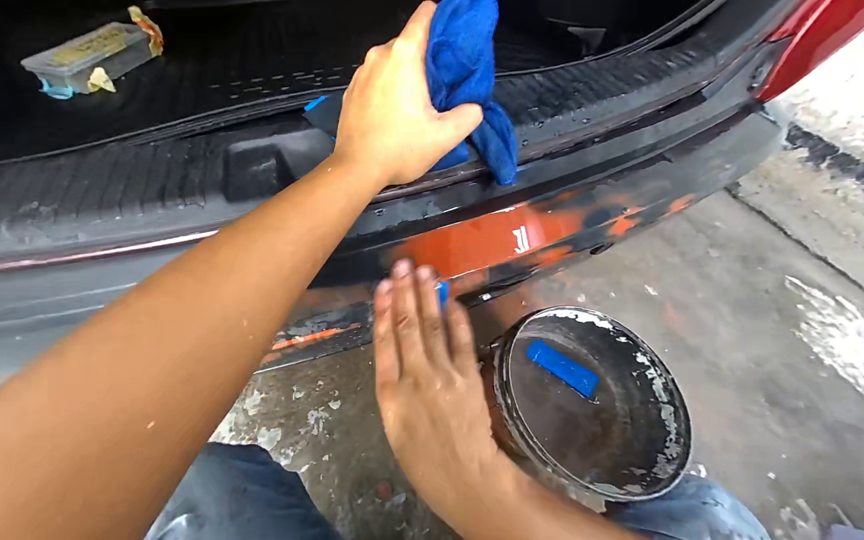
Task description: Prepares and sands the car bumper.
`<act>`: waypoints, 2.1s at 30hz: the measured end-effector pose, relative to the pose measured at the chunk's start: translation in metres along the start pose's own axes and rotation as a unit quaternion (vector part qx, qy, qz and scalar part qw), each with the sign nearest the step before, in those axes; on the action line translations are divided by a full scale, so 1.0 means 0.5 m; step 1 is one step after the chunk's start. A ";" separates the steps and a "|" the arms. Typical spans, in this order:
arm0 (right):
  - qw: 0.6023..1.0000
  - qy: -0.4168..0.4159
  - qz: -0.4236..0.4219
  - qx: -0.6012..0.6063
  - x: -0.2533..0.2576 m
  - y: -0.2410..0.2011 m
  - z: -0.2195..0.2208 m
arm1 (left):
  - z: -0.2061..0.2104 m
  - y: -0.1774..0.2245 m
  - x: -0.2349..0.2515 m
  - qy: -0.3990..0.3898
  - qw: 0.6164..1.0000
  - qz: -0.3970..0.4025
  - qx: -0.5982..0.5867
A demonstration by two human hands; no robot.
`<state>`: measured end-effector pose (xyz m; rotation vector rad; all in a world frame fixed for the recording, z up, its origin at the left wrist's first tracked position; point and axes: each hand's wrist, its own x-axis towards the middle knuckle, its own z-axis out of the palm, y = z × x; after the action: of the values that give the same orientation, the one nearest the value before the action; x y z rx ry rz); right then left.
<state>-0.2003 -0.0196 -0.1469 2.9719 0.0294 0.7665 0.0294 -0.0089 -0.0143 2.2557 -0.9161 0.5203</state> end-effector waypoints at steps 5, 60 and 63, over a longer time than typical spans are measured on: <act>0.998 0.025 0.054 0.021 0.022 0.121 0.009 | 0.002 -0.007 0.005 0.000 1.000 0.013 -0.011; 0.994 0.029 0.066 0.077 0.010 0.094 0.026 | 0.015 -0.014 0.009 0.034 0.999 0.016 -0.015; 0.990 0.041 0.070 0.119 0.014 -0.008 0.022 | 0.014 -0.011 0.007 0.028 1.000 0.008 -0.011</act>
<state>-0.1890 -0.0164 -0.1537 3.1917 -0.0899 0.9668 0.0364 -0.0124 -0.0197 2.2042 -0.9072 0.5741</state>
